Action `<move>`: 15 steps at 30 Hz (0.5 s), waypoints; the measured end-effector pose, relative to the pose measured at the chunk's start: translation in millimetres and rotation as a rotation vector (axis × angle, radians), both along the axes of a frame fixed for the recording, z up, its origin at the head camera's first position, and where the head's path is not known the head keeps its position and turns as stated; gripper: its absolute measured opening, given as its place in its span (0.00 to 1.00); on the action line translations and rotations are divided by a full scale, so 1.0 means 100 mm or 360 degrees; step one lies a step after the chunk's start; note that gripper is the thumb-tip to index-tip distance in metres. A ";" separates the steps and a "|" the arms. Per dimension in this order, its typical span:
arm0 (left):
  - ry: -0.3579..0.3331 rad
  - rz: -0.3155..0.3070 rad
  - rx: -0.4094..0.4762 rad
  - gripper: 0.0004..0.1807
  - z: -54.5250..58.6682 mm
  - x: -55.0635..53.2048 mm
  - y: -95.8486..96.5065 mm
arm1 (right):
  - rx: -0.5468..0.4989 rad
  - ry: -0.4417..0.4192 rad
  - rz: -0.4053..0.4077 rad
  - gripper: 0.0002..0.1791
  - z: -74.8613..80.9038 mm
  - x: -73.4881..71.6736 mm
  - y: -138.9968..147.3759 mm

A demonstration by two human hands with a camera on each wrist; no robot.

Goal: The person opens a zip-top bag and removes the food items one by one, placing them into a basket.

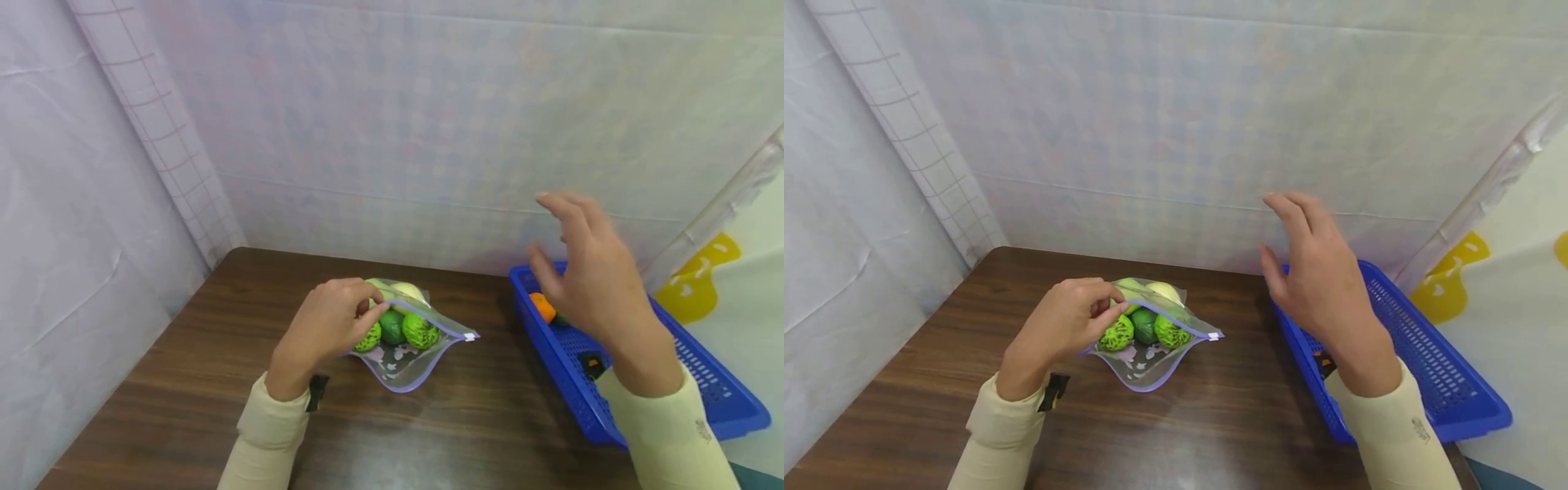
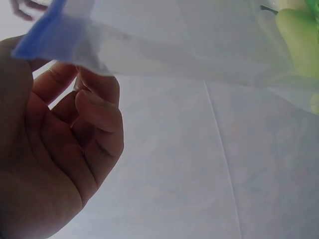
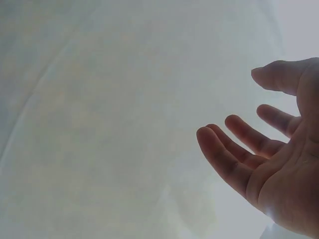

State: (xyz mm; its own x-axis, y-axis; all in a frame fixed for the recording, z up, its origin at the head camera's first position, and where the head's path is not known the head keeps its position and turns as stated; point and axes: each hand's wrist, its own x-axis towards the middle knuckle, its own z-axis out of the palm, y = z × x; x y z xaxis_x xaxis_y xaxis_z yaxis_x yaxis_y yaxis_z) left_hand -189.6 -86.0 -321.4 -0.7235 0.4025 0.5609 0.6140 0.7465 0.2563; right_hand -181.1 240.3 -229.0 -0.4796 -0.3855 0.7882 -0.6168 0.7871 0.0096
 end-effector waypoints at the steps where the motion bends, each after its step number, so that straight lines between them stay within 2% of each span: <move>1: 0.0000 0.0000 -0.0002 0.05 0.00 0.00 0.00 | -0.0028 0.0048 0.0041 0.34 -0.02 0.06 -0.07; 5: 0.0003 -0.0006 -0.0007 0.06 0.02 0.00 -0.02 | -0.0199 0.0148 0.0251 0.26 -0.18 0.25 -0.36; 8: 0.0006 -0.0008 0.0001 0.06 0.02 0.00 -0.03 | -0.0258 0.0165 0.0395 0.23 -0.32 0.31 -0.56; 10: 0.0010 -0.0007 0.0012 0.05 0.01 0.00 -0.03 | -0.0268 0.0136 0.0464 0.21 -0.41 0.32 -0.68; 15: 0.0005 -0.0006 0.0027 0.05 -0.02 0.00 -0.04 | -0.0306 -0.0025 0.0525 0.18 -0.59 0.37 -0.90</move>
